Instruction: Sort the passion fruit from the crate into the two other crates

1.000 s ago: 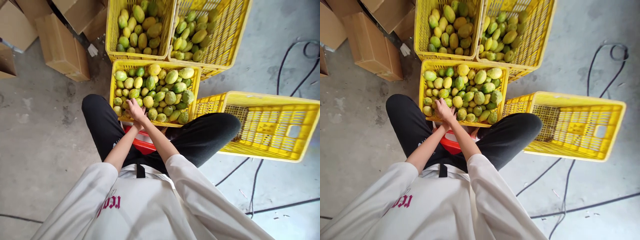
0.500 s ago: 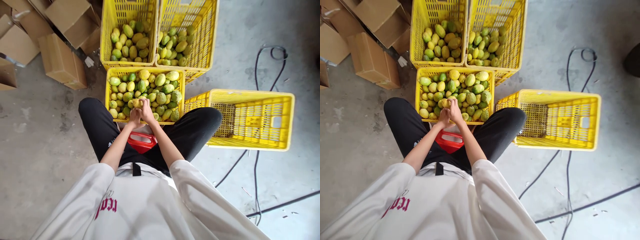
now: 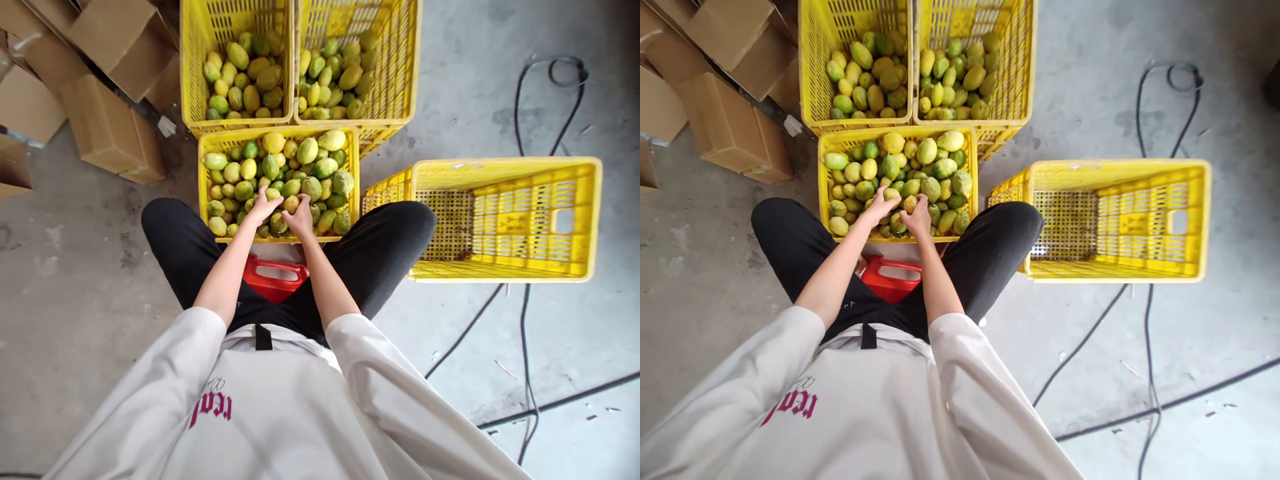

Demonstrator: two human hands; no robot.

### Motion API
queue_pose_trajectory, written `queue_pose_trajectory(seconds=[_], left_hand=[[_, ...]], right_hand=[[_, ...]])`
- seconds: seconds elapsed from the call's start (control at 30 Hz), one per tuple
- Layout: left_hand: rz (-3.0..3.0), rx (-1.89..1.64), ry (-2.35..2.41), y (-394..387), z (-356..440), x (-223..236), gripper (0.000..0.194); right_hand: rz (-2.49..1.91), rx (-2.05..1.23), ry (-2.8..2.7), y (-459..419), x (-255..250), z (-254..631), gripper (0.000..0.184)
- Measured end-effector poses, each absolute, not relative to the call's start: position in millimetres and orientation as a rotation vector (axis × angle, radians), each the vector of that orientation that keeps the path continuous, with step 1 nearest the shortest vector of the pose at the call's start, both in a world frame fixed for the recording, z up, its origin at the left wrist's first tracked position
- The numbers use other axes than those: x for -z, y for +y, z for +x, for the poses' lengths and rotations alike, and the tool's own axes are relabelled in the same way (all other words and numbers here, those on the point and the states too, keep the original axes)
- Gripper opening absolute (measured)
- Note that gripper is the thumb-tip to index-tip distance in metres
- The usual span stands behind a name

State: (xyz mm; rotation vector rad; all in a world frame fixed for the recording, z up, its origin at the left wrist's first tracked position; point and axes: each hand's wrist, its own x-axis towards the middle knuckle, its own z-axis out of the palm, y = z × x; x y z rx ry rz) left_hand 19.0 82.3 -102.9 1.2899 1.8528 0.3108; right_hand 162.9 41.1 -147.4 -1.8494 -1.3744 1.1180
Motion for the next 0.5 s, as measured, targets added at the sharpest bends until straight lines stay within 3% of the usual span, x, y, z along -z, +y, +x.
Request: queue_pose_trajectory(seconds=[0.2, 0.37, 0.5], left_hand=[[1.236, -0.301, 1.870, 75.5, 17.5, 83.7, 0.050], [1.025, -0.556, 1.811, 46.8, 12.4, 69.8, 0.031], [0.587, -0.780, 1.703, 25.1, 0.8, 43.5, 0.030]], right_hand=[[-1.851, -1.149, -1.239, 50.2, 148.8, 159.5, 0.055], [-1.666, -1.280, -0.965, 50.9, 129.4, 160.5, 0.042], [-1.397, -1.389, -0.919, 53.5, 93.7, 154.2, 0.047]])
